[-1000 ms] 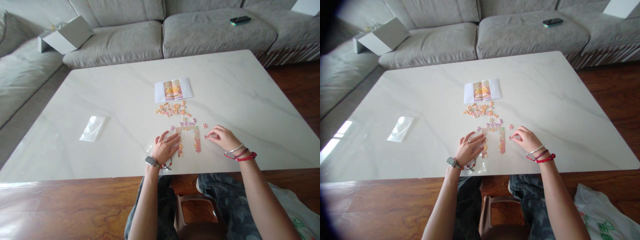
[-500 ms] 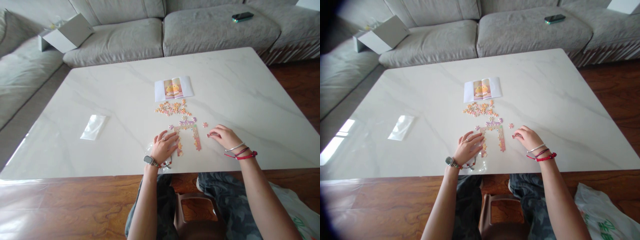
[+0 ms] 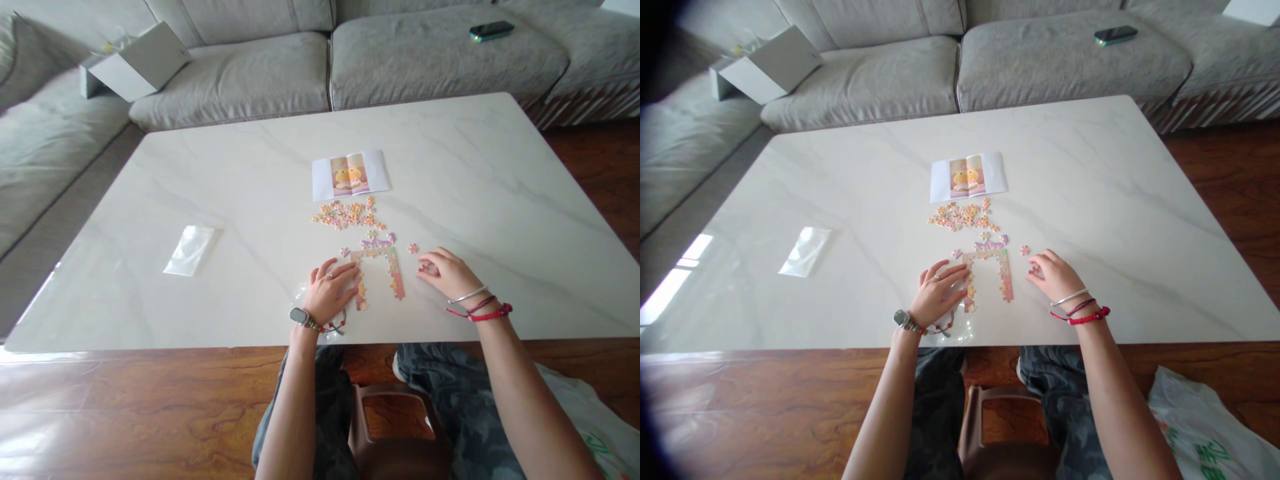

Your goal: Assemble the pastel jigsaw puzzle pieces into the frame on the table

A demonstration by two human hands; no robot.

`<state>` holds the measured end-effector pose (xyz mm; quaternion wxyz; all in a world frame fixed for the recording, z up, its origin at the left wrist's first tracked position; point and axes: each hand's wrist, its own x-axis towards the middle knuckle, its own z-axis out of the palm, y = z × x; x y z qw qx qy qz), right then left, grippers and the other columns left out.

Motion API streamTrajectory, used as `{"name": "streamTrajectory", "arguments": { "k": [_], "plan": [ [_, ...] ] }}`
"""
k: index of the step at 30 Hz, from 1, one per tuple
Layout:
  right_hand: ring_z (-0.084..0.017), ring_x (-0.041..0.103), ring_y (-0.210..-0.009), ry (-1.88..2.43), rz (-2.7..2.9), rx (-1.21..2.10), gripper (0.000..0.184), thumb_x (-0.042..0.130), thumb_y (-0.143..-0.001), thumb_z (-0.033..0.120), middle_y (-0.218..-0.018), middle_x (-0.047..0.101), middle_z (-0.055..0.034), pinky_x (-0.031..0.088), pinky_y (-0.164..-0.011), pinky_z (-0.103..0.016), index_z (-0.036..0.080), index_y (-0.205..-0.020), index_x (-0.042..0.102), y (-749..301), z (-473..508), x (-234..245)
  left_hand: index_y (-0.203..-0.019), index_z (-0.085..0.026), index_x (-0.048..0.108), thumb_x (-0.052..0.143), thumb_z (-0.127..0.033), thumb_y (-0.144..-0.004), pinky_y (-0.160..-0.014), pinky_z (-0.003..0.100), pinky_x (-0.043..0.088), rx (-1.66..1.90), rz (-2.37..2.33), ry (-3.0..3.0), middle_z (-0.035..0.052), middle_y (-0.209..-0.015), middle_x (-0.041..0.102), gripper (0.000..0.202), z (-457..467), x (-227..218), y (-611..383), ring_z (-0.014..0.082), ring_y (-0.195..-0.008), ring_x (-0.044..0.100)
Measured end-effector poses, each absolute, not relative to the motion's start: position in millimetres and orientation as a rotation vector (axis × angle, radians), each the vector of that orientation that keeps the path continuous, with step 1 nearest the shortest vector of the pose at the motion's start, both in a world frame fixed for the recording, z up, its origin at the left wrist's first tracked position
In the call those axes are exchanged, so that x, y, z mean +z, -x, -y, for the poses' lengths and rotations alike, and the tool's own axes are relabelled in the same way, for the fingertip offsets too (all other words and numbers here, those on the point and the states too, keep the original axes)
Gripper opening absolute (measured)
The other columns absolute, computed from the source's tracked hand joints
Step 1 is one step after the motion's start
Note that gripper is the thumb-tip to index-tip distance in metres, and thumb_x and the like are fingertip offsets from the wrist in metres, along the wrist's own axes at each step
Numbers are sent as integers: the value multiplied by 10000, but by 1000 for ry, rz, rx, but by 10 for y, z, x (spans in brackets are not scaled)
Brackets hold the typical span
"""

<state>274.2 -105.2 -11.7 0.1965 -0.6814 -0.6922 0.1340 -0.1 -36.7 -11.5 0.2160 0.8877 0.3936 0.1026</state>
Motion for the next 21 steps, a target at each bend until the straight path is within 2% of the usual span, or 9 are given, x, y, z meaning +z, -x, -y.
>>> {"name": "streamTrajectory", "arguments": {
  "k": [6, 11, 15, 18, 21],
  "plan": [
    [-180, 525, -662, 1967, 1837, 245, 345, 634, -612, 257, -780, 526, -53, 445, -628, -313, 189, -922, 498, -2679, 1078, -175, -1193, -325, 417, 483, -360, -762, -924, 463, 258, 302, -1089, -2456, 10, -1212, 492, 438, 359, -114, -7, 246, -1191, 278],
    [-142, 526, -582, 2003, 1737, 320, 271, 567, -657, 188, -708, 552, -18, 444, -598, -286, 186, -919, 494, -2640, 1086, -191, -1198, -292, 416, 468, -365, -772, -923, 441, 273, 369, -1112, -2473, 28, -1207, 490, 435, 346, -101, 13, 239, -1176, 306],
    [-145, 540, -608, 1979, 1765, 337, 269, 559, -647, 153, -714, 562, -21, 450, -621, -287, 180, -910, 506, -2657, 1091, -163, -1194, -276, 421, 459, -348, -780, -924, 429, 290, 420, -1172, -2478, 36, -1198, 491, 422, 330, -114, 64, 229, -1166, 323],
    [-162, 541, -652, 1943, 1788, 298, 273, 581, -629, 172, -764, 557, -48, 456, -634, -300, 173, -894, 519, -2686, 1106, -168, -1180, -266, 436, 450, -338, -787, -928, 434, 299, 452, -1239, -2472, 45, -1180, 502, 400, 320, -142, 108, 229, -1158, 336],
    [-160, 537, -620, 1973, 1757, 299, 216, 600, -622, 208, -730, 562, -43, 457, -616, -305, 176, -827, 537, -2693, 1128, -199, -1161, -256, 458, 446, -331, -790, -923, 435, 315, 464, -1268, -2467, 52, -1160, 514, 378, 328, -165, 145, 230, -1147, 350]
  ]
}}
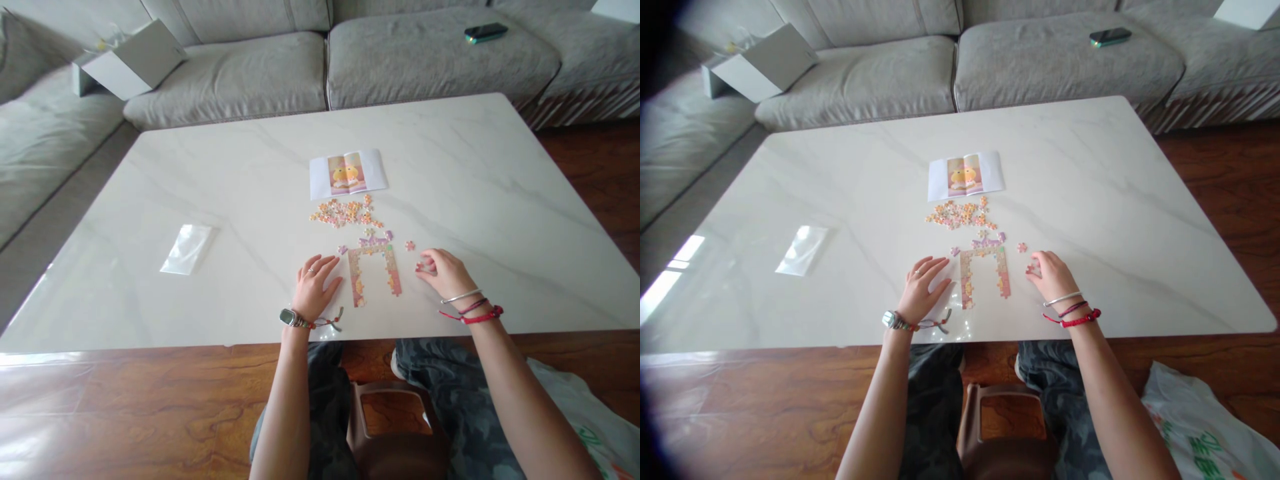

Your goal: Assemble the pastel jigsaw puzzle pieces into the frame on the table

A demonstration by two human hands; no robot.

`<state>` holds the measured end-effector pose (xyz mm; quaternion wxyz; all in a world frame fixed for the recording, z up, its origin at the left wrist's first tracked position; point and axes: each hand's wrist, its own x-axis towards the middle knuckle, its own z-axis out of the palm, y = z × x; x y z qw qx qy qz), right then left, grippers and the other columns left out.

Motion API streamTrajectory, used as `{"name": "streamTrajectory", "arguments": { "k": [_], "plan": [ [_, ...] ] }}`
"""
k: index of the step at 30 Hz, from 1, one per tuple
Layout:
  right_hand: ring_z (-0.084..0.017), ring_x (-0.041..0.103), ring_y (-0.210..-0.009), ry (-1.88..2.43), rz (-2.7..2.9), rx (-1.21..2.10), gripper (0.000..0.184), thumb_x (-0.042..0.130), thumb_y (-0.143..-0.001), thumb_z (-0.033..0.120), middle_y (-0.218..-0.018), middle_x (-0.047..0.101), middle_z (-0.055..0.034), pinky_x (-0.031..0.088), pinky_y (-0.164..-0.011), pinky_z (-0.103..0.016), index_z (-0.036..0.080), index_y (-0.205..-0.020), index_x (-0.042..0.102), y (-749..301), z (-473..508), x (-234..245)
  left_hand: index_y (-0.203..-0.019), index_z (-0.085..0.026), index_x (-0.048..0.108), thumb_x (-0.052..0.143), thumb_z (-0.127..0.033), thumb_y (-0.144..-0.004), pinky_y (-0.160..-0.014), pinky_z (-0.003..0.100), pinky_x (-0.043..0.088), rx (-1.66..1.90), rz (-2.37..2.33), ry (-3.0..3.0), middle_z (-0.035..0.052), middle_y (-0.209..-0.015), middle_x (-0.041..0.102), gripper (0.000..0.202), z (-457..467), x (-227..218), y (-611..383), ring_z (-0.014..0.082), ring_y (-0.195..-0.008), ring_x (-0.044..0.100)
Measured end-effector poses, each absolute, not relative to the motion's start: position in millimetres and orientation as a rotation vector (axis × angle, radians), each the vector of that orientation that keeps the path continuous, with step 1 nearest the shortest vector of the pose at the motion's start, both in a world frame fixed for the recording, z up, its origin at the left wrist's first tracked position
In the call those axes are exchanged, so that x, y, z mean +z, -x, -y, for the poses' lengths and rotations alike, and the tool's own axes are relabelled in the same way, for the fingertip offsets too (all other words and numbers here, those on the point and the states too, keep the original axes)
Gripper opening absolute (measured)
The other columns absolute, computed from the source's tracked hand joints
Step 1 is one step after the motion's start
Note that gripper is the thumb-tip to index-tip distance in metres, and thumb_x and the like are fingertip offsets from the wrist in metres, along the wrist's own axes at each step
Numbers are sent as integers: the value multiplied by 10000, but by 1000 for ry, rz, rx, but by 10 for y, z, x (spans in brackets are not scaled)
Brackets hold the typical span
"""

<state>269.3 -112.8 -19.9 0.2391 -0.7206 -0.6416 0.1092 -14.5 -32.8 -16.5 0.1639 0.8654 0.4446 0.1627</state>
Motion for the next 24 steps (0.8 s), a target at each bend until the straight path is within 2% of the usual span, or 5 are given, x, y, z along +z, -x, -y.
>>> {"name": "streamTrajectory", "arguments": {
  "k": [5, 10, 13, 20, 24],
  "plan": [
    [-138, 525, -544, 2032, 1678, 383, 72, 582, -645, 224, -610, 561, -2, 449, -553, -278, 191, -697, 543, -2659, 1156, -211, -1134, -242, 480, 441, -318, -795, -909, 421, 343, 502, -1272, -2457, 52, -1128, 534, 350, 403, -180, 173, 221, -1117, 381],
    [-120, 501, -516, 1976, 1770, 341, 112, 607, -614, 225, -700, 556, -34, 454, -581, -290, 174, -695, 549, -2685, 1159, -184, -1121, -234, 488, 425, -312, -806, -910, 404, 350, 509, -1263, -2449, 40, -1133, 532, 330, 484, -196, 189, 210, -1114, 382],
    [-120, 514, -525, 1952, 1772, 348, 127, 599, -624, 230, -723, 579, -38, 453, -581, -287, 173, -723, 542, -2670, 1165, -145, -1115, -230, 493, 424, -312, -806, -910, 406, 352, 516, -1270, -2439, 42, -1134, 530, 327, 509, -201, 212, 209, -1109, 385],
    [-106, 549, -556, 1720, 1910, 613, 123, 573, -683, 231, -696, 631, -5, 448, -565, -231, 195, -800, 578, -2135, 1248, 97, -1109, -227, 498, 420, -302, -809, -910, 400, 358, 549, -1258, -2431, 45, -1126, 534, 319, 529, -198, 244, 207, -1106, 392],
    [-103, 544, -551, 1611, 2026, 645, 197, 574, -694, 206, -688, 626, -10, 448, -586, -232, 185, -889, 594, -1851, 1286, 129, -1093, -220, 510, 430, -298, -805, -907, 393, 364, 581, -1264, -2427, 46, -1109, 543, 309, 526, -200, 248, 203, -1090, 406]
  ]
}}
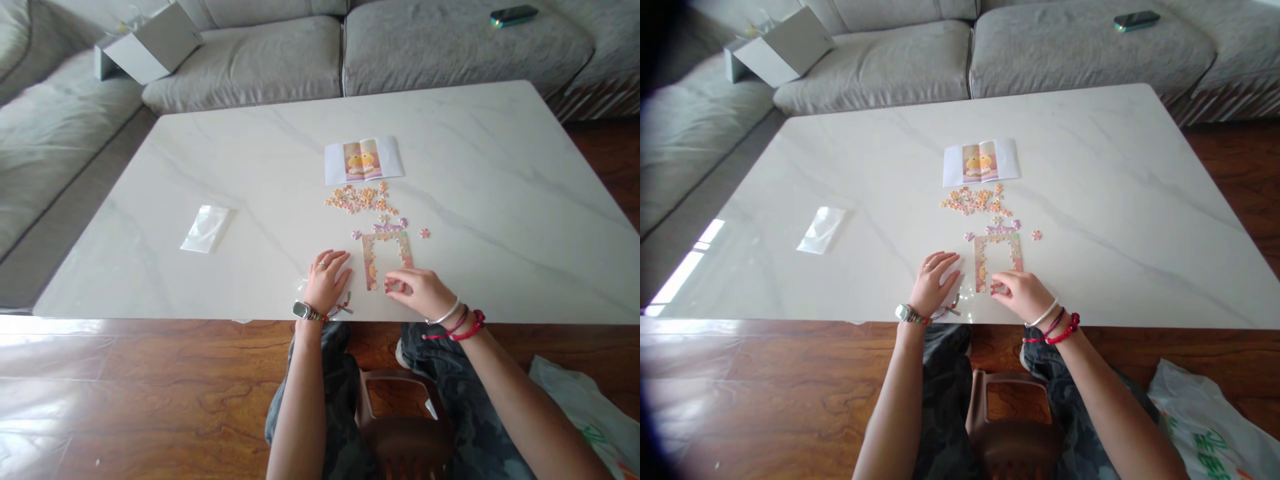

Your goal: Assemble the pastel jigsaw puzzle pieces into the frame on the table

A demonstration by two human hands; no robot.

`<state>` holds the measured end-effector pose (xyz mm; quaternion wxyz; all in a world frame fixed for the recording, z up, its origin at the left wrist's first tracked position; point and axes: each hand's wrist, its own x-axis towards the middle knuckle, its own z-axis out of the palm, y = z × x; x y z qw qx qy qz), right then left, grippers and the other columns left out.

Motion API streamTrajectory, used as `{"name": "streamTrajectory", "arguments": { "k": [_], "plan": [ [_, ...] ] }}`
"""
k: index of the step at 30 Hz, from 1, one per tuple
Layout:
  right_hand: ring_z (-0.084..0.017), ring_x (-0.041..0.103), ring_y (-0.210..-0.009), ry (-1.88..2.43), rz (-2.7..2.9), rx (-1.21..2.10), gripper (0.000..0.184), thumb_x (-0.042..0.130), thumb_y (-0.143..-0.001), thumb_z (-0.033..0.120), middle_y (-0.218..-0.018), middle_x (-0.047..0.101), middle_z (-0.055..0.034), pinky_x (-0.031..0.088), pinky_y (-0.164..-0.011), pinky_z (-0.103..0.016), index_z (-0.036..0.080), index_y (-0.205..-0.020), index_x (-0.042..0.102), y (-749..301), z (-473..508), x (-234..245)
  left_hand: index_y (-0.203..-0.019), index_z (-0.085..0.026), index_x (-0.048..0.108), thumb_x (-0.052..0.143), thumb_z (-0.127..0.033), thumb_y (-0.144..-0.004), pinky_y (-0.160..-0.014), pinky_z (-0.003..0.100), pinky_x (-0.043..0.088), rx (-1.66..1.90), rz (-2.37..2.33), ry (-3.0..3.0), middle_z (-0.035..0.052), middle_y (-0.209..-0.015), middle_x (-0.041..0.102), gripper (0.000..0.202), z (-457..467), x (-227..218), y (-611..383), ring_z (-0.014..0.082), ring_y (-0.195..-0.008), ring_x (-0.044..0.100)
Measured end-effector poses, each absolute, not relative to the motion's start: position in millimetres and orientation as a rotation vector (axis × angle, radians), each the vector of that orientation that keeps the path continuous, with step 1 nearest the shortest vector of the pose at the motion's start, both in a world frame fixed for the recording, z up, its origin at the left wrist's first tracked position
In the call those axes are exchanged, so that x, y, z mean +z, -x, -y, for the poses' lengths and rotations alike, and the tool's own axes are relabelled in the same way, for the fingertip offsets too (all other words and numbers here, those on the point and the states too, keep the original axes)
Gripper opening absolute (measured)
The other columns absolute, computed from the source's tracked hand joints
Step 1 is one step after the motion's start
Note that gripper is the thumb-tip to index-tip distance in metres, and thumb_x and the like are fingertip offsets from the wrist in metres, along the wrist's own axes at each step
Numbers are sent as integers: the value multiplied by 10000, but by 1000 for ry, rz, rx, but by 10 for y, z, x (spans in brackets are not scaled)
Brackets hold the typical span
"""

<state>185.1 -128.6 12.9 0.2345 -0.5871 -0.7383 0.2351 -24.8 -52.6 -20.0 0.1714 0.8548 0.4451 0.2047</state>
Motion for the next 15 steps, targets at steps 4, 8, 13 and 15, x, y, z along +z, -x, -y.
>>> {"name": "streamTrajectory", "arguments": {
  "k": [4, 8, 13, 15],
  "plan": [
    [-103, 542, -558, 1607, 2041, 584, 194, 575, -694, 194, -711, 619, -24, 446, -596, -234, 170, -884, 607, -1869, 1278, 105, -1088, -220, 510, 430, -293, -807, -904, 396, 368, 610, -1266, -2432, 47, -1111, 541, 302, 510, -211, 259, 201, -1091, 405],
    [-107, 540, -558, 1631, 2018, 563, 139, 583, -690, 222, -677, 610, -21, 439, -577, -228, 166, -813, 614, -1974, 1263, 122, -1093, -220, 506, 426, -296, -809, -898, 402, 372, 607, -1274, -2440, 47, -1114, 539, 304, 494, -225, 269, 203, -1087, 408],
    [-114, 559, -552, 1777, 1767, 612, 134, 604, -661, 301, -659, 636, -18, 446, -560, -226, 179, -717, 607, -2169, 1243, 128, -1080, -216, 515, 429, -291, -808, -898, 397, 374, 588, -1283, -2448, 44, -1109, 543, 295, 466, -228, 275, 199, -1074, 421],
    [-123, 567, -545, 1890, 1594, 639, 158, 606, -648, 333, -611, 631, -15, 450, -558, -233, 177, -666, 596, -2294, 1232, 92, -1078, -213, 516, 428, -287, -807, -898, 395, 375, 583, -1281, -2449, 45, -1107, 545, 294, 452, -230, 276, 196, -1064, 429]
  ]
}}
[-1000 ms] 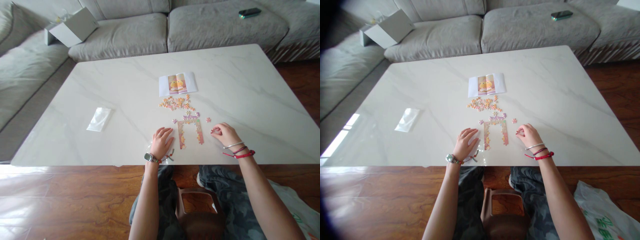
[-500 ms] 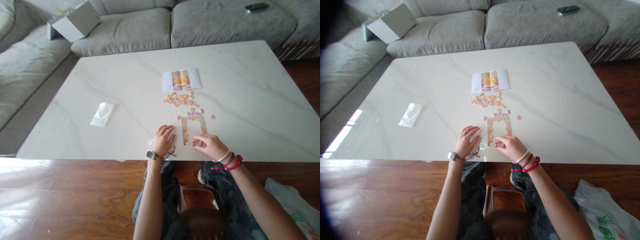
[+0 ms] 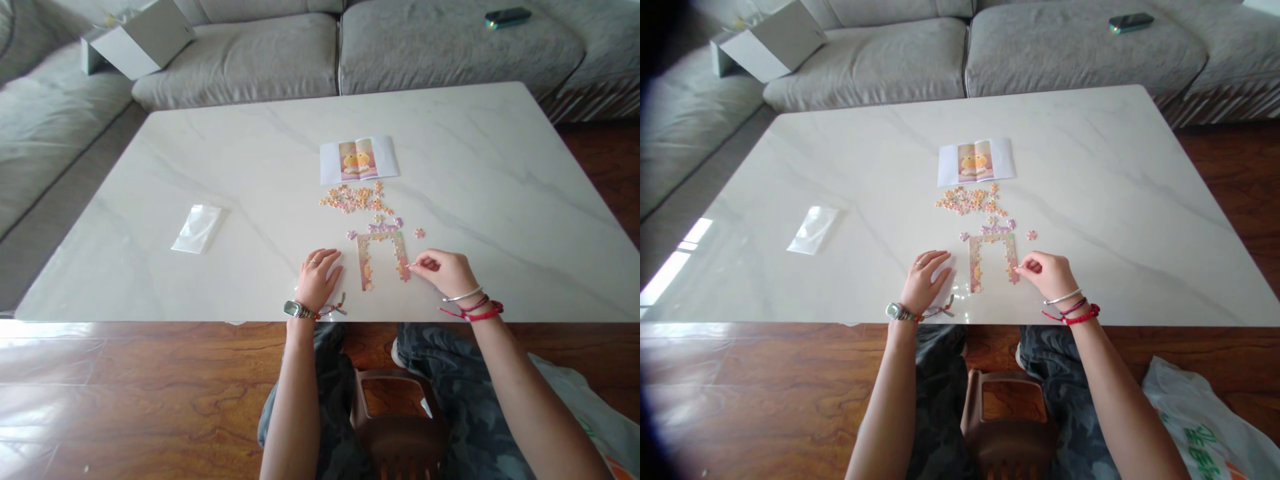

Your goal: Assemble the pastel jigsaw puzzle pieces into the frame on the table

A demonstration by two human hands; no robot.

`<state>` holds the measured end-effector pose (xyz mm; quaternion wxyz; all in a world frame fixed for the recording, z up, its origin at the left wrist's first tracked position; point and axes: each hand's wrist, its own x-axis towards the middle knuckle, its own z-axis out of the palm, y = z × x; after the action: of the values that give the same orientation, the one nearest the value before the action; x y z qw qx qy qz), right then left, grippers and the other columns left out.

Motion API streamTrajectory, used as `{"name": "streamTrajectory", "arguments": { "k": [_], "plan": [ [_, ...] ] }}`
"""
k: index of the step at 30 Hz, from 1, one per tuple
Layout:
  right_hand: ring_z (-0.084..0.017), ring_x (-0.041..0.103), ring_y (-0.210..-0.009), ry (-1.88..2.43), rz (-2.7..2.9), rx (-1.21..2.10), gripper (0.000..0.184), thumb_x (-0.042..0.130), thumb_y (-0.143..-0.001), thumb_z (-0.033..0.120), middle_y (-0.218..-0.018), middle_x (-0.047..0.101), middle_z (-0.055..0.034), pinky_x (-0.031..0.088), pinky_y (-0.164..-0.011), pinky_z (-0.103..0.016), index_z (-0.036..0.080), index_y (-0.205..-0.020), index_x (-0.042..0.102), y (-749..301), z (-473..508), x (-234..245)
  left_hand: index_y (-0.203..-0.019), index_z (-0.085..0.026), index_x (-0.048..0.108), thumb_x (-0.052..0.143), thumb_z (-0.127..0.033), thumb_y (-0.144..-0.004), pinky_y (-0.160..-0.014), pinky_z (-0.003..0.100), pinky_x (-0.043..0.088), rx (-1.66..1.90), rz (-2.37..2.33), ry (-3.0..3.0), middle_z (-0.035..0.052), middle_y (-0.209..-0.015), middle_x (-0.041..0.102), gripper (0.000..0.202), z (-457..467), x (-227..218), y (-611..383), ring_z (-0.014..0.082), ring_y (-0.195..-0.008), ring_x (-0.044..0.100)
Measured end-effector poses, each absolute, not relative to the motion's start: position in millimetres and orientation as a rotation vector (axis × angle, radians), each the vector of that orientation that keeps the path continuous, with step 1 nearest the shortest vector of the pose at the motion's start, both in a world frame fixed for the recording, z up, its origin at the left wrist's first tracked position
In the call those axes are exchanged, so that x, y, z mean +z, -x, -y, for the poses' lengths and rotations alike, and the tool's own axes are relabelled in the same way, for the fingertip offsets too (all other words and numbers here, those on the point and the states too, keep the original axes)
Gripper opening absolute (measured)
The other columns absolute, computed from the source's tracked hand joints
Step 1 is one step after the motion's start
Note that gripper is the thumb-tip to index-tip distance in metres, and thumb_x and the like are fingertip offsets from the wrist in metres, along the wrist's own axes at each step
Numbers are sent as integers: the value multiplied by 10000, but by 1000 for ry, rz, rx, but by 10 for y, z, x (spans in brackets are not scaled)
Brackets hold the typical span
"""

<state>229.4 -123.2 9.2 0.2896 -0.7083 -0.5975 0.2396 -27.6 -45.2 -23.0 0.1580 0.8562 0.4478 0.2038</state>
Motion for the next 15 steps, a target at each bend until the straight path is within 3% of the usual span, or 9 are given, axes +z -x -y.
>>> {"name": "streamTrajectory", "arguments": {
  "k": [3, 9, 15],
  "plan": [
    [-127, 567, -516, 1974, 1351, 820, 194, 583, -658, 359, -570, 620, -21, 447, -514, -236, 165, -667, 584, -2477, 1223, 20, -1076, -211, 517, 426, -282, -809, -896, 390, 377, 578, -1267, -2456, 46, -1105, 545, 291, 437, -233, 272, 193, -1058, 435],
    [-131, 587, -549, 1806, 1169, 1164, 239, 567, -670, 307, -645, 646, -55, 453, -474, -225, 139, -841, 574, -2510, 1244, 14, -1077, -204, 517, 424, -281, -810, -898, 385, 378, 556, -1272, -2473, 44, -1103, 547, 293, 441, -210, 248, 194, -1062, 430],
    [-137, 613, -603, 1709, 1308, 1337, 134, 534, -693, 273, -687, 648, -40, 466, -479, -213, 170, -770, 572, -2046, 1324, 77, -1077, -206, 517, 427, -274, -808, -898, 382, 381, 555, -1259, -2477, 48, -1103, 543, 292, 467, -206, 245, 191, -1059, 432]
  ]
}}
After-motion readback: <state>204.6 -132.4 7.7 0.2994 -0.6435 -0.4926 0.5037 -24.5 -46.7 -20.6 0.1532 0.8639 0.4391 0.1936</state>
